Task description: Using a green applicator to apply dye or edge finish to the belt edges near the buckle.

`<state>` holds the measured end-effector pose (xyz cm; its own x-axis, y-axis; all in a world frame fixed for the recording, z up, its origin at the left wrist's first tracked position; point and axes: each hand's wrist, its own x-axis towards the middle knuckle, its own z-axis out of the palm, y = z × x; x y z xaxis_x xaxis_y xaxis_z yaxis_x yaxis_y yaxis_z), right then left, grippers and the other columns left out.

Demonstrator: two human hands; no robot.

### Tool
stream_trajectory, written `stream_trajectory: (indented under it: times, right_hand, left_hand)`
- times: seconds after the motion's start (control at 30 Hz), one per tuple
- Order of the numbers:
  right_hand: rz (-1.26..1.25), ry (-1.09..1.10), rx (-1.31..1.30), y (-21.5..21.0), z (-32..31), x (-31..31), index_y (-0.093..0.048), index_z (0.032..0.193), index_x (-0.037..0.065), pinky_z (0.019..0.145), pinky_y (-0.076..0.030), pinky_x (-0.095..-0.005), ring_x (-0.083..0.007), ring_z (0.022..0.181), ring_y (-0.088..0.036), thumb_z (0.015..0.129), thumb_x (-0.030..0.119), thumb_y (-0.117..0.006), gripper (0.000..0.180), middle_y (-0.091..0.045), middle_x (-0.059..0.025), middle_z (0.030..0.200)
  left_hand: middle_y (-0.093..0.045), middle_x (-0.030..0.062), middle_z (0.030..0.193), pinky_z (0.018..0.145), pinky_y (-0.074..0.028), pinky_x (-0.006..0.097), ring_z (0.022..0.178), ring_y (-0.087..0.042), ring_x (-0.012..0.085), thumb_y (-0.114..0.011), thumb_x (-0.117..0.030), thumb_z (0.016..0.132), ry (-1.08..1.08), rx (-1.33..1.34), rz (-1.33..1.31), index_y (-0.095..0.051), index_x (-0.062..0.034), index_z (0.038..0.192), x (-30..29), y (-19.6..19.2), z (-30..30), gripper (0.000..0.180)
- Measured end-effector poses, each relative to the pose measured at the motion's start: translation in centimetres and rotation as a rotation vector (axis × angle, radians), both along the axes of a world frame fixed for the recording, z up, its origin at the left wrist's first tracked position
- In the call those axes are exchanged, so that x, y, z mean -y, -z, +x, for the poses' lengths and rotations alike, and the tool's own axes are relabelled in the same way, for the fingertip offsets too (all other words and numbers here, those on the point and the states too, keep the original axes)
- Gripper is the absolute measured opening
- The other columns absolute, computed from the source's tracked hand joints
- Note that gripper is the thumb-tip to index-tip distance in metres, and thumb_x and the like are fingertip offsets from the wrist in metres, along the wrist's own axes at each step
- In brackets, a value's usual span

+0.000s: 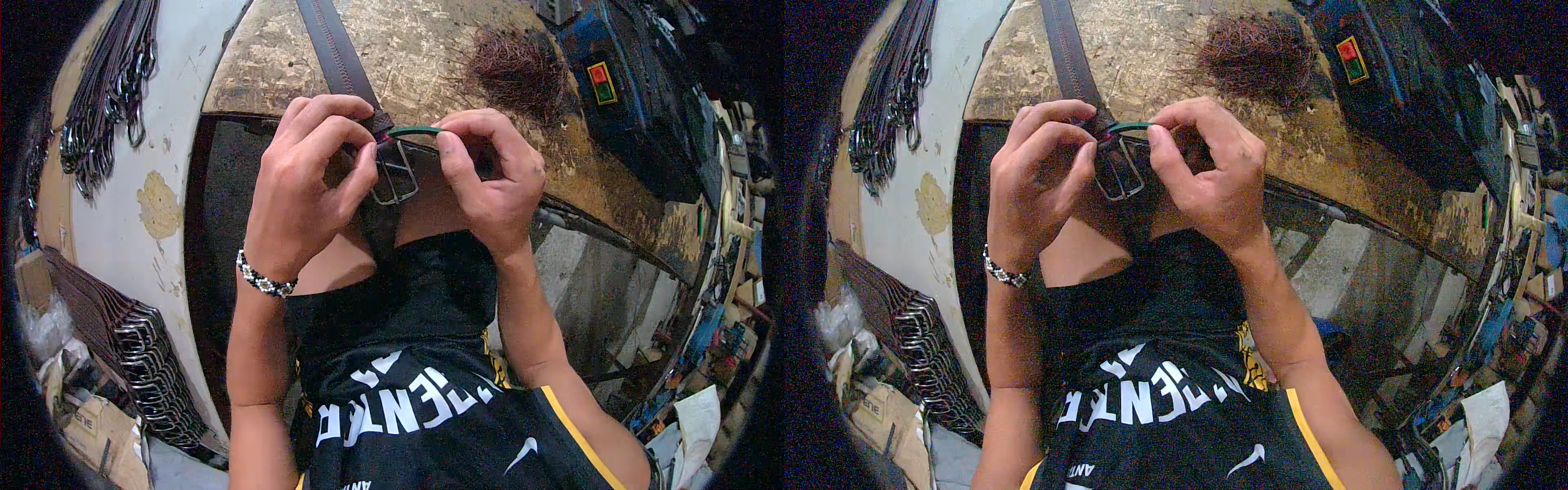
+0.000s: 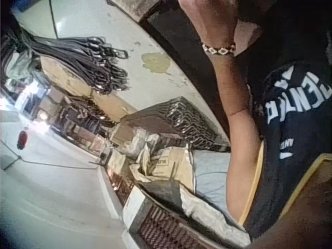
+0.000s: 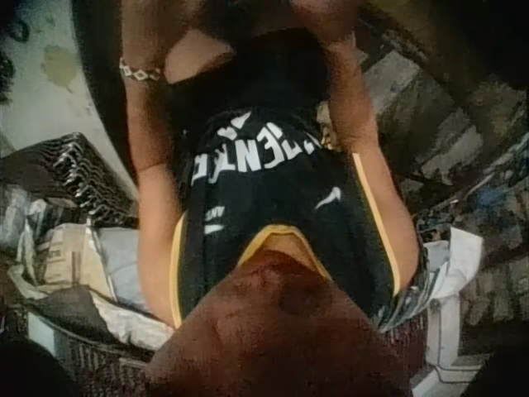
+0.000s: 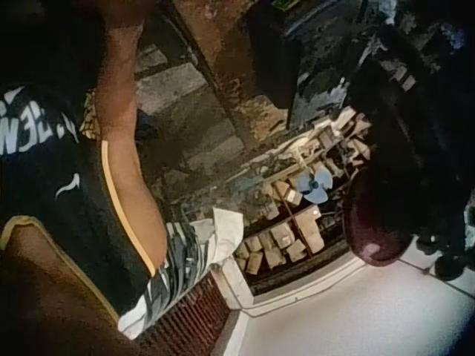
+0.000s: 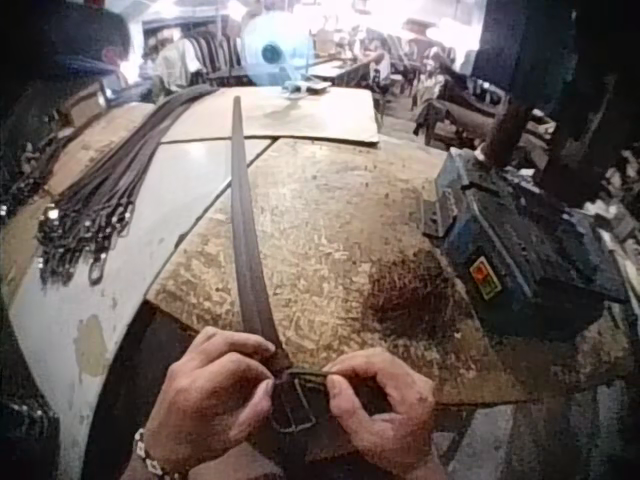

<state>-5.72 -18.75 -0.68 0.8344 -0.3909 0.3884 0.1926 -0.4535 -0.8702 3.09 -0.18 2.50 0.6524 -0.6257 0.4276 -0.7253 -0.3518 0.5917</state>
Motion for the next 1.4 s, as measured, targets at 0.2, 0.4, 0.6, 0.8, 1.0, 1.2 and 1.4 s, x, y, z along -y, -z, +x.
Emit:
stream_trajectory:
  times: [0.2, 0.4, 0.6, 0.8, 1.0, 1.2, 1.4]
  right_hand:
    - [-0.01, -0.005, 0.014, 0.0, 0.2, -0.1, -0.066, 0.088, 0.004, 0.068, -0.054, -0.0348, -0.025, 0.073, -0.069, 0.086, 0.008, -0.071, 0.006, -0.068, -0.0108, 0.082]
    - [-0.051, 0.002, 0.014, -0.1, 0.1, 0.1, -0.066, 0.089, 0.004, 0.068, -0.054, -0.0351, -0.0251, 0.073, -0.068, 0.086, 0.008, -0.071, 0.007, -0.068, -0.0107, 0.082]
    - [0.011, -0.004, 0.036, -0.2, 0.1, 0.1, -0.067, 0.089, 0.004, 0.067, -0.053, -0.0337, -0.0229, 0.071, -0.067, 0.087, 0.009, -0.071, 0.007, -0.067, -0.0099, 0.08]
    - [0.035, 0.051, 0.054, 0.1, 0.1, 0.1, -0.068, 0.09, 0.003, 0.068, -0.052, -0.0309, -0.0184, 0.071, -0.066, 0.088, 0.009, -0.071, 0.007, -0.069, -0.0087, 0.082]
    - [0.103, 0.116, 0.004, -0.2, -0.1, -0.2, -0.068, 0.092, 0.003, 0.067, -0.052, -0.0302, -0.0141, 0.071, -0.065, 0.089, 0.013, -0.073, 0.012, -0.069, -0.0068, 0.081]
    - [0.162, 0.185, -0.022, -0.1, -0.1, -0.3, -0.067, 0.093, 0.004, 0.065, -0.051, -0.0303, -0.0143, 0.069, -0.064, 0.089, 0.012, -0.072, 0.01, -0.068, -0.0069, 0.081]
    - [0.302, 0.222, 0.069, 0.1, 0.2, 0.0, -0.066, 0.096, 0.002, 0.067, -0.051, -0.0278, -0.012, 0.075, -0.064, 0.092, 0.013, -0.071, 0.012, -0.069, -0.0063, 0.086]
  left_hand:
    - [-0.069, 0.0122, 0.108, 0.088, -0.053, 0.039, 0.099, -0.065, 0.0303, -0.072, -0.001, 0.08, -0.005, -0.001, 0.008, -0.065, -0.0004, 0.085, -0.1, -0.2, 0.0, 0.009]
    - [-0.071, 0.0127, 0.11, 0.09, -0.052, 0.037, 0.1, -0.067, 0.0291, -0.072, 0.0, 0.081, -0.014, -0.002, 0.037, -0.066, -0.0006, 0.086, -0.1, -0.3, 0.0, 0.007]
    - [-0.071, 0.0124, 0.111, 0.09, -0.053, 0.034, 0.102, -0.068, 0.0246, -0.07, 0.001, 0.084, -0.021, -0.105, -0.028, -0.067, 0.0005, 0.088, -0.1, -1.0, 0.4, 0.005]
    - [-0.074, 0.0117, 0.102, 0.087, -0.053, 0.028, 0.094, -0.07, 0.0186, -0.07, -0.003, 0.09, -0.048, 0.004, -0.194, -0.071, 0.0019, 0.097, 4.5, -4.9, 3.1, 0.009]
    - [-0.074, 0.0198, 0.102, 0.083, -0.056, 0.036, 0.09, -0.071, 0.0269, -0.066, -0.003, 0.092, 0.315, -0.046, -0.204, -0.073, 0.0084, 0.101, 9.9, -7.8, 5.6, 0.016]
    - [-0.068, 0.0091, 0.075, 0.069, -0.052, 0.028, 0.068, -0.064, 0.014, -0.07, -0.01, 0.09, -0.428, -0.015, -0.346, -0.068, 0.0016, 0.089, 3.7, -4.3, 4.0, 0.012]
    - [-0.056, 0.008, 0.064, 0.056, -0.048, 0.038, 0.057, -0.058, 0.0241, -0.083, -0.034, 0.081, -0.657, -0.29, 0.19, -0.053, -0.0049, 0.082, 3.6, -1.1, -6.5, 0.043]
